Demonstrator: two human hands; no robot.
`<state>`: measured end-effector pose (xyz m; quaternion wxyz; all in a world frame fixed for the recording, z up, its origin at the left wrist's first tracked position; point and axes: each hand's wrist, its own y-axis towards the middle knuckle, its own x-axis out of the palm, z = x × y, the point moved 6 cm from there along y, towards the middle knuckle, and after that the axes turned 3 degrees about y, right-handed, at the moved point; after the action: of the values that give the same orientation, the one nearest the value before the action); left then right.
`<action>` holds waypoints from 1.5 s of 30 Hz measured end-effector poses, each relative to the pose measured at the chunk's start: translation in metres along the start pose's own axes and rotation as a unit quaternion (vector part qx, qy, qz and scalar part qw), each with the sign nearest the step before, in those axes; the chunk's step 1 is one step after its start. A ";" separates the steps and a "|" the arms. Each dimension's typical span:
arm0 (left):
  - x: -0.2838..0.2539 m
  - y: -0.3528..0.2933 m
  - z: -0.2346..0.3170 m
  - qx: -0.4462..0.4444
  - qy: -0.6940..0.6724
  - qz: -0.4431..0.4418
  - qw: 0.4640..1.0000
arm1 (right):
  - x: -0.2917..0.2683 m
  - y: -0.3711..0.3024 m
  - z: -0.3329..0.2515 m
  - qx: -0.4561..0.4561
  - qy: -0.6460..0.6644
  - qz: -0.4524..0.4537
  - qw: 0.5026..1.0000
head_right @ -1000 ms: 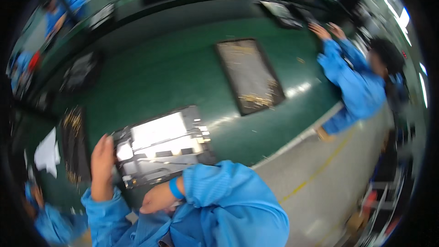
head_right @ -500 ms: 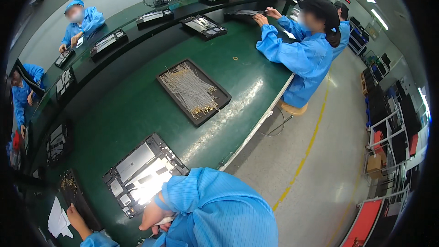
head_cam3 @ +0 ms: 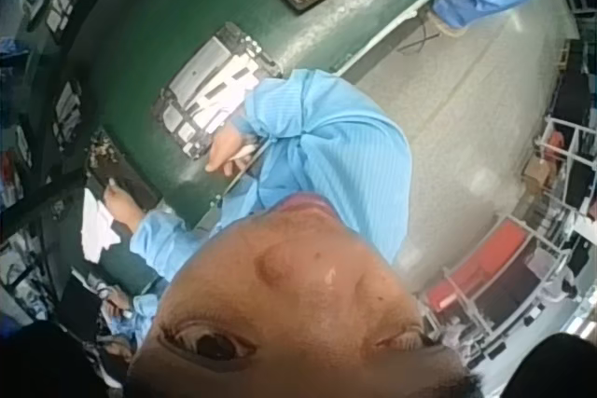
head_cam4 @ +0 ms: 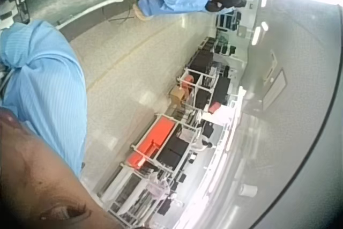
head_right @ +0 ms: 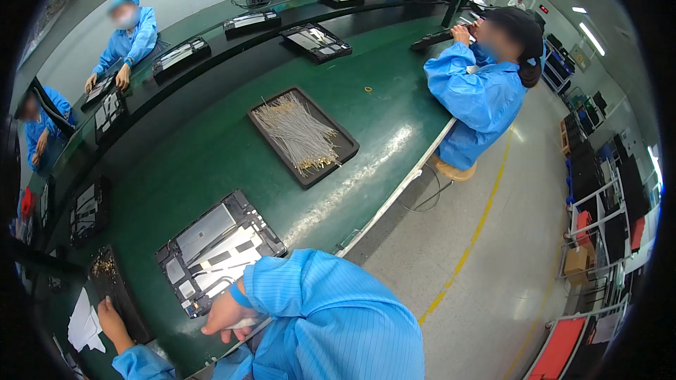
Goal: Assembling internal components and connecting ribbon cables inside a tablet device on a factory production line.
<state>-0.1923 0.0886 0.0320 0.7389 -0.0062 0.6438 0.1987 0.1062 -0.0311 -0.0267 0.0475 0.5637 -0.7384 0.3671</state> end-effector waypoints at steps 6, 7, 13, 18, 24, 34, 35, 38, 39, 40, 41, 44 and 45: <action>-0.025 -0.022 0.010 0.029 -0.044 0.068 0.996 | 0.006 0.003 0.000 0.024 -0.004 -0.037 0.999; -0.034 -0.030 0.030 0.047 -0.073 0.087 0.992 | 0.003 0.005 0.003 0.020 -0.001 -0.032 0.999; -0.074 -0.094 0.127 0.254 -0.044 0.112 0.960 | -0.012 -0.016 -0.007 0.044 -0.019 0.087 0.995; -0.080 -0.122 0.156 0.351 -0.149 0.079 0.921 | 0.001 -0.035 -0.021 -0.072 0.090 0.157 0.981; -0.079 -0.136 0.157 0.362 -0.192 0.065 0.910 | -0.015 -0.070 -0.042 -0.177 0.188 0.315 0.913; -0.054 -0.154 0.174 0.358 -0.214 0.010 0.909 | -0.019 -0.069 -0.018 -0.111 0.165 0.371 0.907; -0.050 -0.160 0.182 0.372 -0.232 0.010 0.899 | -0.017 -0.067 -0.012 -0.109 0.186 0.363 0.906; -0.036 -0.173 0.200 0.381 -0.252 -0.022 0.889 | -0.012 -0.064 -0.001 -0.094 0.230 0.340 0.907; -0.033 -0.175 0.202 0.379 -0.267 -0.011 0.886 | -0.011 -0.064 0.002 -0.083 0.247 0.332 0.907; -0.031 -0.176 0.204 0.380 -0.283 0.000 0.881 | -0.011 -0.064 0.004 -0.073 0.265 0.326 0.905; -0.028 -0.177 0.205 0.375 -0.277 0.006 0.884 | -0.011 -0.065 0.004 -0.072 0.268 0.326 0.904; -0.023 -0.177 0.204 0.346 -0.263 0.042 0.900 | -0.018 -0.069 0.000 -0.090 0.265 0.354 0.892; -0.020 -0.176 0.204 0.346 -0.261 0.041 0.900 | -0.024 -0.074 -0.008 -0.159 0.281 0.390 0.862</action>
<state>0.0526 -0.0253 0.0421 0.8276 0.3281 0.4553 -0.0120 0.1763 -0.0146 0.0037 0.1946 0.0871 -0.9016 0.3764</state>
